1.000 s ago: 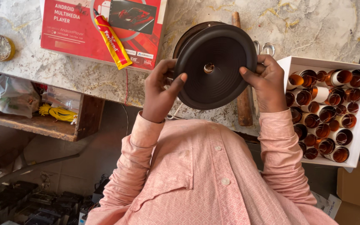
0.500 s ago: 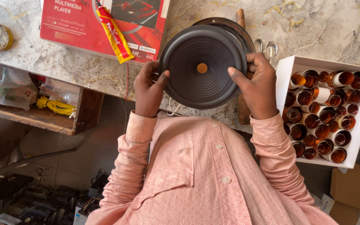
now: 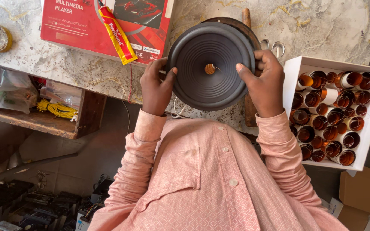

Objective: The person handles a speaker cone and its metal frame, repeatedly aligning and pressing the cone onto the frame. They use a wooden stick to press the cone into place and apply adhesive from a tube to the frame. The person continues to adjust the cone and frame, ensuring proper alignment.

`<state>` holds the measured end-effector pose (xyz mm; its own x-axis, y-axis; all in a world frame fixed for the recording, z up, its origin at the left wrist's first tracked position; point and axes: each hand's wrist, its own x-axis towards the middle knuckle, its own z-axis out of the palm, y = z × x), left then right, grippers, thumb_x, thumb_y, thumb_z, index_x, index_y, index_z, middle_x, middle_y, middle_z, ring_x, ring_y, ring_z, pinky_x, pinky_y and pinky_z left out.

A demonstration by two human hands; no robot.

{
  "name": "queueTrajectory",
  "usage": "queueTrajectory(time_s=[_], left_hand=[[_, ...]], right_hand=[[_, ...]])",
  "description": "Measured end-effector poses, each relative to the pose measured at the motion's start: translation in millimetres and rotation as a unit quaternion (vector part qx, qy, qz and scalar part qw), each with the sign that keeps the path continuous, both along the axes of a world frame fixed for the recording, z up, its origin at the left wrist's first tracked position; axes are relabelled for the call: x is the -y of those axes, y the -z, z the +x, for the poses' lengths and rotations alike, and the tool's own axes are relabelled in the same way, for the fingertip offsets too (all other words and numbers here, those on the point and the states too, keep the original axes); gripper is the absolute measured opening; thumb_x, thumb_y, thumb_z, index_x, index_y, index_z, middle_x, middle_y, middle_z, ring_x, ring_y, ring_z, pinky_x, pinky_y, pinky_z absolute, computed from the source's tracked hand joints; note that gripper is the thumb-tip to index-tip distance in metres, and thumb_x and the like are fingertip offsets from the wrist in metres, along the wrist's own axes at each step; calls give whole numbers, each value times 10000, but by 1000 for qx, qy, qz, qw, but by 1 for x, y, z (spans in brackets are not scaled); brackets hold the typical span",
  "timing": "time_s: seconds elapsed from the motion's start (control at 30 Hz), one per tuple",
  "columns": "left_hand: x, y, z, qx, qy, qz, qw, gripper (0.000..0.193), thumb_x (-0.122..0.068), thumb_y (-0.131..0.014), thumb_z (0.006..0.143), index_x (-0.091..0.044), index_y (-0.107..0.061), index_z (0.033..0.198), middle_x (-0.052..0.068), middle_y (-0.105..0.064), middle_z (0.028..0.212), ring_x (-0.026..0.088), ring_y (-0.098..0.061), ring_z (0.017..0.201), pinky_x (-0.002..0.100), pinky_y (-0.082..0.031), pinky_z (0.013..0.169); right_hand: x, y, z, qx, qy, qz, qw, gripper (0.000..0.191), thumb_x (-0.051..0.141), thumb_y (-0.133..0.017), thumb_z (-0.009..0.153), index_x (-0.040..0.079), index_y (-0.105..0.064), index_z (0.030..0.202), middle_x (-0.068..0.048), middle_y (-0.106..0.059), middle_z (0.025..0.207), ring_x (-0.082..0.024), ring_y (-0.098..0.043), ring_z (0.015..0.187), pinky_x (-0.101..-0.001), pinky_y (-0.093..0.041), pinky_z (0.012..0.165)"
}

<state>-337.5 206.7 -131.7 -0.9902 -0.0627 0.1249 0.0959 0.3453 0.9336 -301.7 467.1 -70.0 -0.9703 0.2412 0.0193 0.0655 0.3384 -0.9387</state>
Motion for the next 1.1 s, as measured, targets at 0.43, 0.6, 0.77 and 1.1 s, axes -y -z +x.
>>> queueTrajectory(time_s=[0.43, 0.6, 0.77, 1.1], left_hand=[[-36, -47, 1, -145, -9, -133, 980, 196, -78, -719, 953, -32, -658, 1133, 147, -604, 1075, 373, -578, 1060, 475, -466, 931], [-70, -45, -3, -138, 101, -194, 966, 92, -108, -701, 915, -62, -698, 995, 154, -638, 959, 361, -652, 889, 467, -524, 771], [-88, -32, -17, -32, 152, -322, 934, 72, -125, -689, 849, -55, -703, 840, 161, -701, 769, 393, -695, 701, 503, -531, 580], [-86, -26, -35, 43, 172, -321, 930, 105, -170, -718, 757, -75, -739, 796, 202, -728, 815, 429, -708, 766, 518, -561, 653]], right_hand=[[-11, 11, -14, 7, 19, -38, 999, 264, 15, -758, 933, -46, -633, 1159, -121, -756, 1004, -127, -724, 866, -245, -581, 765], [-14, 14, -14, 12, 15, -88, 996, 247, -1, -746, 930, -45, -634, 1145, -129, -757, 1006, -135, -733, 860, -250, -597, 769], [-11, 14, -13, 25, 31, -73, 997, 246, 6, -752, 913, -41, -639, 1127, -123, -754, 1001, -135, -739, 844, -253, -609, 748], [-4, 13, -13, 23, 32, -101, 994, 225, 11, -749, 919, -40, -639, 1109, -125, -759, 972, -133, -734, 831, -248, -601, 745]])
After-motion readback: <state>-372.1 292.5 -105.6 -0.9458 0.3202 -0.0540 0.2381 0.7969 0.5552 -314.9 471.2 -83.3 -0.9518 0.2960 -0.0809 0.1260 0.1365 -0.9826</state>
